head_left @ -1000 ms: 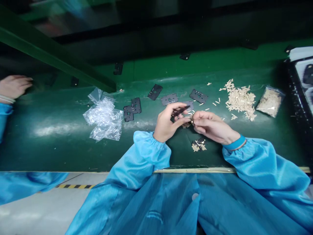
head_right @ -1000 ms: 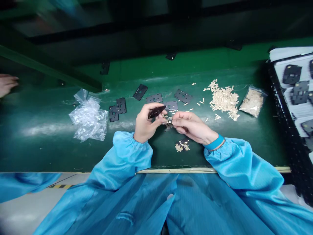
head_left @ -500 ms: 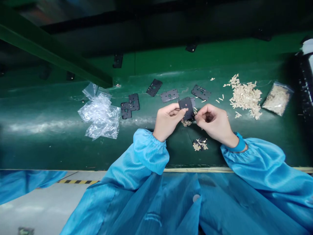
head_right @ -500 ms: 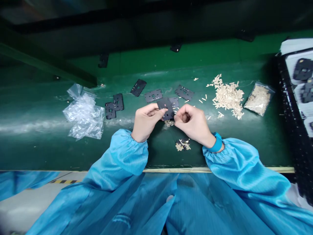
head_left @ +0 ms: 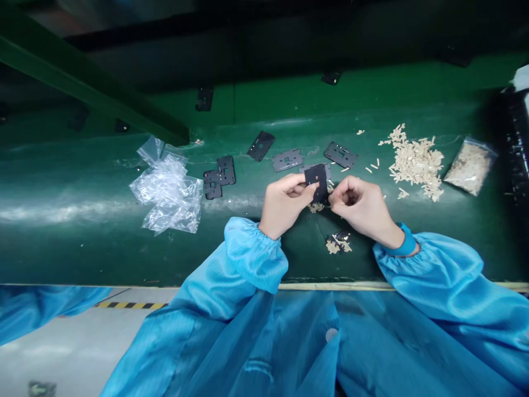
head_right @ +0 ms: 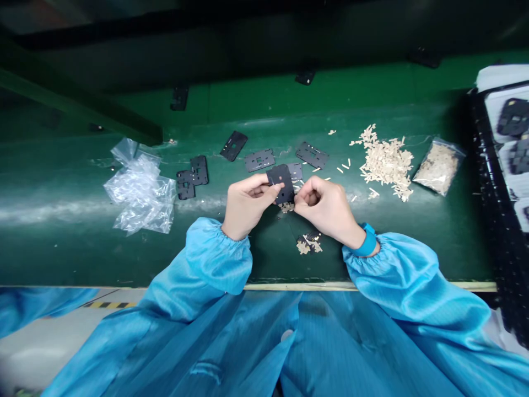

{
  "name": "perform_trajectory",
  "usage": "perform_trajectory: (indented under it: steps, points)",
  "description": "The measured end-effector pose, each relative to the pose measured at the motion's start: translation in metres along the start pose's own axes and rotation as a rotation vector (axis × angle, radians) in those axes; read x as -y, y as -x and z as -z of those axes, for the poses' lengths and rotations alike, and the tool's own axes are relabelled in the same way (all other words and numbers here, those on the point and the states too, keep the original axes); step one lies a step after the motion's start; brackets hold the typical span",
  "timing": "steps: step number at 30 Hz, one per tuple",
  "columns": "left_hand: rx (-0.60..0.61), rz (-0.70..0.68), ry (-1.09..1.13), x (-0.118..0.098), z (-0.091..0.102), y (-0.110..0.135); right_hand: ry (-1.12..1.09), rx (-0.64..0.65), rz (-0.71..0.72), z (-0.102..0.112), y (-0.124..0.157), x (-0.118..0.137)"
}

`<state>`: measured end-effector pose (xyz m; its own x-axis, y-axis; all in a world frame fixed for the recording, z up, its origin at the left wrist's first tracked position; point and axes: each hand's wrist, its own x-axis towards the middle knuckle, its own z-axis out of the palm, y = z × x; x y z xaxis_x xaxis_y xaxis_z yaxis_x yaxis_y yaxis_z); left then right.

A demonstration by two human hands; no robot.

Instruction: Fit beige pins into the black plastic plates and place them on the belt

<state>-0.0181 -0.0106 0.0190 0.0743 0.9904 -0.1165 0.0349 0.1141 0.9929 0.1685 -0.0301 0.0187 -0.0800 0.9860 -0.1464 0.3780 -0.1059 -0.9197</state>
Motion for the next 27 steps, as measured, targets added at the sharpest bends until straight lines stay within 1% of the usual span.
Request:
perform_trajectory:
  steps: [5, 12, 21, 27]
  points:
    - [0.006, -0.021, -0.015, 0.001, 0.000, 0.000, -0.086, 0.031, -0.074, 0.001, -0.002, 0.002]
    - [0.008, -0.007, -0.017, -0.001, 0.000, 0.000, -0.194, 0.070, -0.155, 0.003, -0.005, 0.009]
    - [0.008, 0.010, 0.030, 0.000, 0.000, 0.001, -0.187, 0.055, -0.145, 0.002, -0.006, 0.009]
    - [0.024, 0.029, 0.042, -0.004, 0.002, 0.000, -0.169, 0.068, -0.124, 0.005, -0.004, 0.010]
